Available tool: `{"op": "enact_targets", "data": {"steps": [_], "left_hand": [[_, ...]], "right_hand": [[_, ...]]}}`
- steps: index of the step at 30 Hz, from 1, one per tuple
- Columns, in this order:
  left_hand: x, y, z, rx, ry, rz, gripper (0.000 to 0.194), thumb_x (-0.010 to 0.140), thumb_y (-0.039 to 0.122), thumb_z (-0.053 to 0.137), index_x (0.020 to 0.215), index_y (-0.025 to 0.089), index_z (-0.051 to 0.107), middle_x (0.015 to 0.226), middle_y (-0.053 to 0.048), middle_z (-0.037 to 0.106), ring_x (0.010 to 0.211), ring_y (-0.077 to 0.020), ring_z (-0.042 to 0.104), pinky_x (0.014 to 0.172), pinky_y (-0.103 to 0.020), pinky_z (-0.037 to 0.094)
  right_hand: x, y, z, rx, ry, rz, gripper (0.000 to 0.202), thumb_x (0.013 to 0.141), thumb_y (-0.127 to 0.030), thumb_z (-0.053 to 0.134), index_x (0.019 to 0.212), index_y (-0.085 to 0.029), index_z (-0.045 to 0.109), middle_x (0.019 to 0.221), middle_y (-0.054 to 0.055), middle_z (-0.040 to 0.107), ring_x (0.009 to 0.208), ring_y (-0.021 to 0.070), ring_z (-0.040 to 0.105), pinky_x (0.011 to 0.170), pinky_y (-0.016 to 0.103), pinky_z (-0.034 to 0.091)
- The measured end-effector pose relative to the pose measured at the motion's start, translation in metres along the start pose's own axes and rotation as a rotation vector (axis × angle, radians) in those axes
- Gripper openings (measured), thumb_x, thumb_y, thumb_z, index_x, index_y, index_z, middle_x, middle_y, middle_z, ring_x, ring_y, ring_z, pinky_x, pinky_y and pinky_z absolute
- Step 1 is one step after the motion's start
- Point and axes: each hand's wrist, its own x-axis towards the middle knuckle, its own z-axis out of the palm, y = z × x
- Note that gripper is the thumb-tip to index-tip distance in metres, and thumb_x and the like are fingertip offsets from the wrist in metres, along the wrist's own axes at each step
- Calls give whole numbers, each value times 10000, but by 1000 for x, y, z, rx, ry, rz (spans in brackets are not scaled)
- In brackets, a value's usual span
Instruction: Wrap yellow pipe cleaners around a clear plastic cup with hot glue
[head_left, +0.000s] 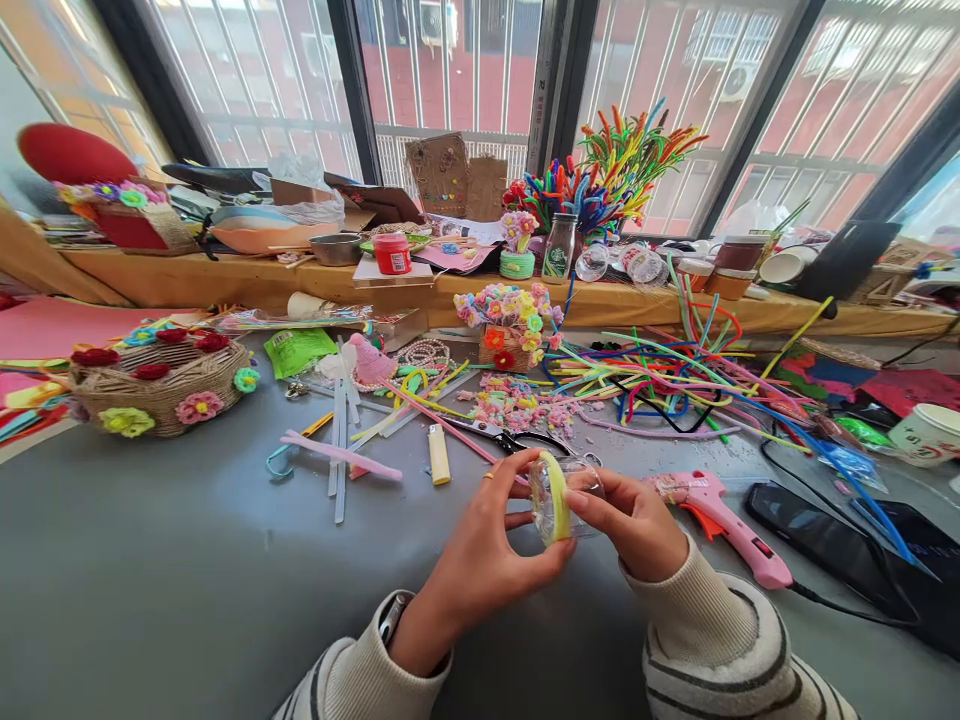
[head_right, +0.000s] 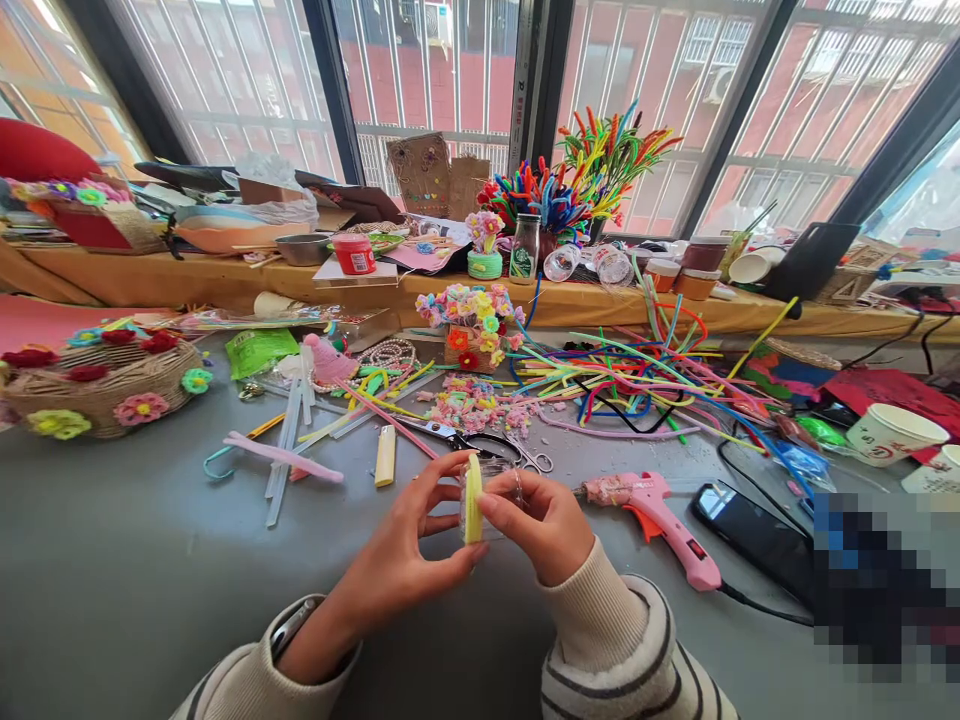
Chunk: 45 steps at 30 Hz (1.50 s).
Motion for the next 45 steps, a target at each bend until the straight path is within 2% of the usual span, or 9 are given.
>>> {"op": "enact_targets", "data": {"steps": [9, 12, 16, 22, 27, 32, 35, 39, 45], "left_hand": [[0, -3, 0, -26, -13, -2, 619, 610, 193, 636, 1161, 254, 359, 1159, -67, 429, 991, -195, 492, 784, -322, 506], [1, -3, 1, -14, 4, 22, 596, 622, 200, 629, 1154, 257, 368, 1145, -65, 437, 997, -197, 493, 775, -317, 509], [1, -2, 1, -21, 36, 20, 564, 652, 231, 609, 1158, 245, 360, 1136, -69, 438, 1006, -202, 497, 783, -320, 503], [1, -1, 0, -22, 100, 29, 578, 650, 254, 614, 1163, 238, 349, 1145, -82, 414, 1016, -213, 478, 801, -345, 491], [0, 1, -2, -68, 40, 25, 619, 642, 245, 631, 1174, 252, 316, 1149, -80, 389, 1052, -225, 449, 832, -357, 461], [-1, -2, -6, -340, -59, 23, 809, 613, 214, 670, 1241, 308, 169, 1182, -69, 320, 1113, -226, 400, 905, -374, 395], [1, -3, -7, -463, -41, -28, 712, 631, 297, 654, 1212, 268, 244, 1150, -82, 340, 1092, -249, 416, 869, -381, 408], [4, -2, -8, -442, -59, -115, 542, 647, 346, 634, 1104, 211, 376, 1123, -97, 415, 1025, -244, 465, 798, -353, 435], [6, -3, -8, -426, -36, -135, 533, 604, 333, 671, 1051, 189, 421, 1129, -105, 441, 979, -224, 489, 818, -346, 410]], "right_hand": [[1, -1, -4, -23, -77, 6, 246, 637, -397, 639, 700, -162, 605, 684, 14, 576, 654, 121, 517, 628, 262, 439], [-1, 0, 1, -34, -20, 18, 268, 618, -401, 655, 712, -153, 616, 681, 20, 594, 642, 123, 526, 626, 270, 436], [-5, 0, 9, -69, 86, -68, 280, 581, -384, 687, 721, -158, 599, 697, 26, 592, 665, 141, 524, 654, 299, 425], [-5, -2, 8, -208, 36, -193, 218, 634, -343, 655, 741, -170, 577, 725, 33, 585, 717, 162, 530, 699, 323, 422], [-7, -4, 5, -284, -1, -235, 175, 666, -324, 630, 681, -176, 537, 684, 21, 561, 682, 151, 517, 673, 321, 410], [-11, -9, 2, -303, -26, -302, 149, 685, -294, 616, 673, -178, 523, 670, 15, 550, 663, 143, 510, 659, 318, 400], [-11, -11, 3, -356, -28, -362, 136, 686, -284, 618, 668, -182, 531, 658, 17, 554, 666, 150, 512, 651, 321, 403], [-11, -13, 7, -477, -12, -472, 114, 671, -254, 628, 661, -190, 534, 652, 14, 574, 666, 154, 519, 634, 310, 403], [-12, -15, 8, -562, -11, -514, 129, 669, -241, 630, 646, -184, 516, 638, 6, 572, 641, 143, 509, 615, 296, 399]]}}
